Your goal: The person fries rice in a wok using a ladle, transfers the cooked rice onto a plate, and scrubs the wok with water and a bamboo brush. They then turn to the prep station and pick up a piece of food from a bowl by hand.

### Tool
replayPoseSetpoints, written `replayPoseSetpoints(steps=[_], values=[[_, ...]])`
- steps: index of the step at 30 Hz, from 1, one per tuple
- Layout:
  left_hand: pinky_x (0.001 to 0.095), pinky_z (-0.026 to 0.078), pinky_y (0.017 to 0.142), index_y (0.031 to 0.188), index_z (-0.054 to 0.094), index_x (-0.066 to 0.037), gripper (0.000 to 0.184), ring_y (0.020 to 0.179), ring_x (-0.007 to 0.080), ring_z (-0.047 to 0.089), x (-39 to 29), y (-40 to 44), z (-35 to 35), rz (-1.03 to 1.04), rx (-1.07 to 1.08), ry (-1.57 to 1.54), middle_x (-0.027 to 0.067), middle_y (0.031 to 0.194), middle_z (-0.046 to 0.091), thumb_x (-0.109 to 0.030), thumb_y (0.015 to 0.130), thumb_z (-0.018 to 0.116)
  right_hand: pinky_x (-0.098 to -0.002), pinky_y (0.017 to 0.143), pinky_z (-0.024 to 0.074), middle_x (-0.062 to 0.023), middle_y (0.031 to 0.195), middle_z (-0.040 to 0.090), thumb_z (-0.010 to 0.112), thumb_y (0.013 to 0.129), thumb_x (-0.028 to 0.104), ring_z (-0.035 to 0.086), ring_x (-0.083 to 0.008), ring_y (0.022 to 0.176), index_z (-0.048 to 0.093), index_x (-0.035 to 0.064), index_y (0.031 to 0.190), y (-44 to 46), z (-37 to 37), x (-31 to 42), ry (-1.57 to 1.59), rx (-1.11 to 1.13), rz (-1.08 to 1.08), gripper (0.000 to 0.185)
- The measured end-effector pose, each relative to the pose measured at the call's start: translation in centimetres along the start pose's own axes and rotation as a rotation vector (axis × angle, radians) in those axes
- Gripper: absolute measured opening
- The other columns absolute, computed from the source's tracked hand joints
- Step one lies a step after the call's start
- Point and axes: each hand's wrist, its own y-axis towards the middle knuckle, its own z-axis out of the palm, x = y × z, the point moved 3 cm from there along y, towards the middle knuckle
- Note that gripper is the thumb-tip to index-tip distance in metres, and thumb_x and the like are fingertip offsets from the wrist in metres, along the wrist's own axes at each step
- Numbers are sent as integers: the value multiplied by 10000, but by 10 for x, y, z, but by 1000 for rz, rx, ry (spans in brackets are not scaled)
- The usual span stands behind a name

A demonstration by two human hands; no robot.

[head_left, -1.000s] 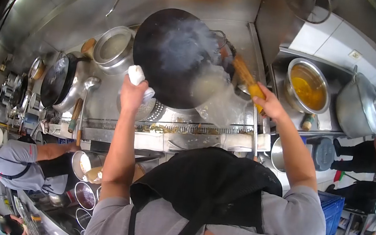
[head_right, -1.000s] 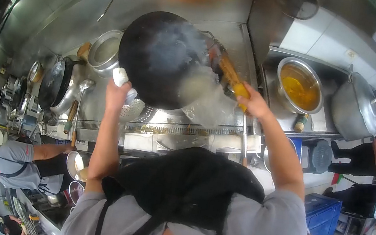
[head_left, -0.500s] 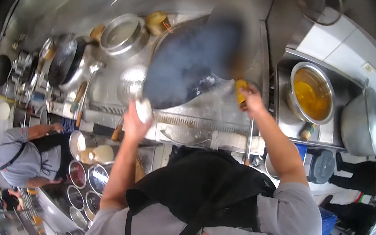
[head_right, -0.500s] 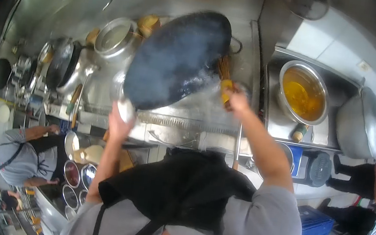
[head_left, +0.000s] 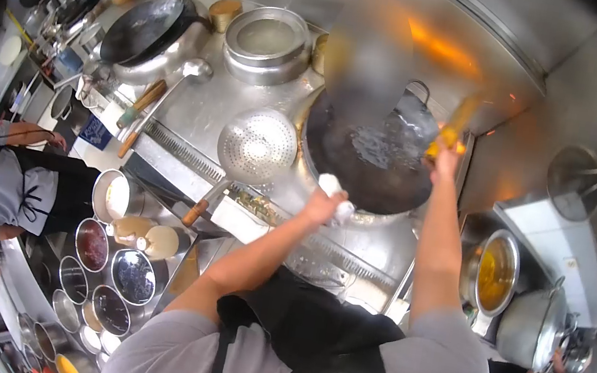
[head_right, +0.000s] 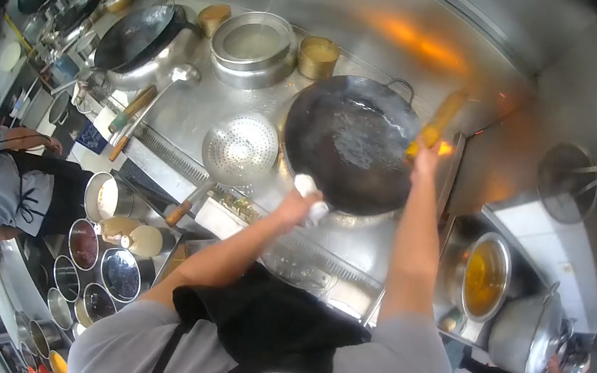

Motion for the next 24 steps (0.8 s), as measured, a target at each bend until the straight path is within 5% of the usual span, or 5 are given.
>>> replayPoseSetpoints(steps=[6,12,15,18,24], values=[[330,496,799,1164,566,6,433,919,182,602,-1,6,-13,96,124,122,118,1023,642,-351,923,604,-361,404,432,-58,843,606,618,906,301,562,-181,560,524,170,1217,41,118,-155,-291,-172,-313,351],[371,404,995,1277,473,0,545,1135,230,525,14,-27,-121,19,309,134,148,1236,560,-312,871,660,-399,849,512,-172,1097,673,622,884,432,657,-278,996,511,160,1359,-106,55,-26,-1352,801,-271,559],[414,424,976,1313,448,-31,619,1127,329,549,46,-59,-185,107,176,409,191,1195,568,-248,795,710,-432,844,522,-167,1055,683,601,869,481,669,-331,938,497,130,1313,-4,-21,62,-1608,-29,6,575],[479,441,923,1332,438,-67,678,1050,397,551,78,-68,-195,96,-66,1050,206,1128,561,-230,746,738,-437,753,545,-132,952,675,595,906,427,667,-304,814,477,101,1320,45,13,-38,-1145,-489,-669,540],[496,419,940,1339,452,-90,719,1115,377,502,32,-99,-173,262,-281,1056,183,1180,539,-222,710,775,-394,830,513,-152,1068,673,611,906,415,668,-287,920,492,206,1377,-104,144,-79,-980,580,-133,528]])
